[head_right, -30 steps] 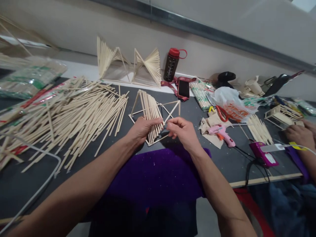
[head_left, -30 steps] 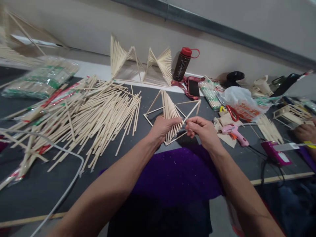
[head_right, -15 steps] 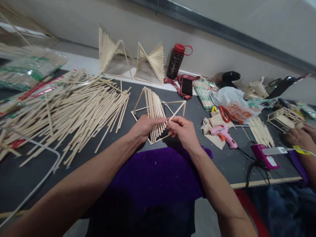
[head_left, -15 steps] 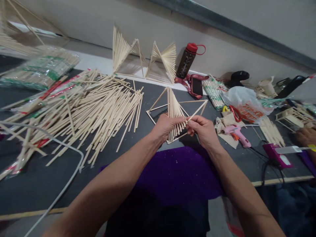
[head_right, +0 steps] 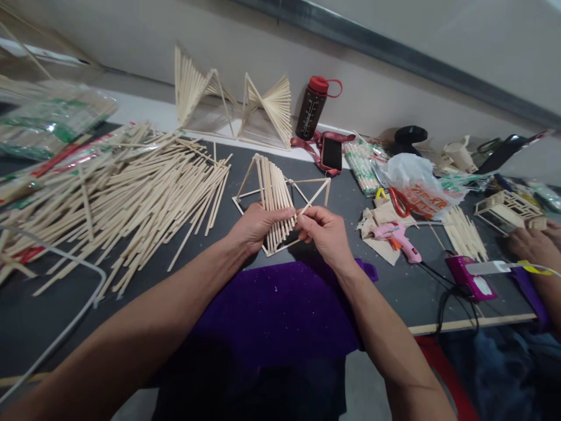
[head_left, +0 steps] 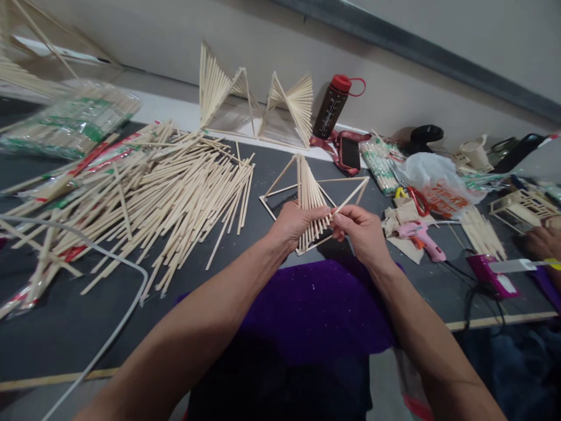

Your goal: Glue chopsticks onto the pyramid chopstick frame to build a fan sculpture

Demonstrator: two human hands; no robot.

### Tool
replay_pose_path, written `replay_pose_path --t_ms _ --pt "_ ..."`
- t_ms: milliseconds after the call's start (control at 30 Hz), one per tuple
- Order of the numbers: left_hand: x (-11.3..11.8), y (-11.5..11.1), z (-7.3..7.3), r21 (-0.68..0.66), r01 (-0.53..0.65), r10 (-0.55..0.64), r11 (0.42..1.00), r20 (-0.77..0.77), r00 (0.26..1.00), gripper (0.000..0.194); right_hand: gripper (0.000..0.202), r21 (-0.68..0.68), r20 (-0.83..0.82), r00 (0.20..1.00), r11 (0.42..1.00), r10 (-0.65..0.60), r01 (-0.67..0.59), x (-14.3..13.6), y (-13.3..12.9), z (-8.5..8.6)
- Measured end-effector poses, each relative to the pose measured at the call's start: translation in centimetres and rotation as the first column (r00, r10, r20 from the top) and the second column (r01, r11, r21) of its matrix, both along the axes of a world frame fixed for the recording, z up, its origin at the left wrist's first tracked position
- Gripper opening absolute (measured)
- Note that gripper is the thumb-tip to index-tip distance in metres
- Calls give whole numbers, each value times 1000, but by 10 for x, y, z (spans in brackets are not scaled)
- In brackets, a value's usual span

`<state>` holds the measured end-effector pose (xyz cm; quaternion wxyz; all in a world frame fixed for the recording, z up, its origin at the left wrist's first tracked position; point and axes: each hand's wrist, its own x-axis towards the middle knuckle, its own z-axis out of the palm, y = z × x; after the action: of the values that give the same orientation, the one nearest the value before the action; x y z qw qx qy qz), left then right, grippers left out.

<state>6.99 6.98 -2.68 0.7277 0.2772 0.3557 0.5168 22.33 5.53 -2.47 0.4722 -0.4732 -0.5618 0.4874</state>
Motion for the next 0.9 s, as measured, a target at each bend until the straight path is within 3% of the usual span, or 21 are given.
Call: replay_pose_path --t_ms 333,900 --pt "1 -2 4 -33 0 0 999 11 1000 14 15 1 -44 999 1000 17 -17 2 -1 -2" --pt "2 0 -1 -10 7 -7 1000 -21 1000 13 12 24 25 1000 1000 -4 3 0 -2 0"
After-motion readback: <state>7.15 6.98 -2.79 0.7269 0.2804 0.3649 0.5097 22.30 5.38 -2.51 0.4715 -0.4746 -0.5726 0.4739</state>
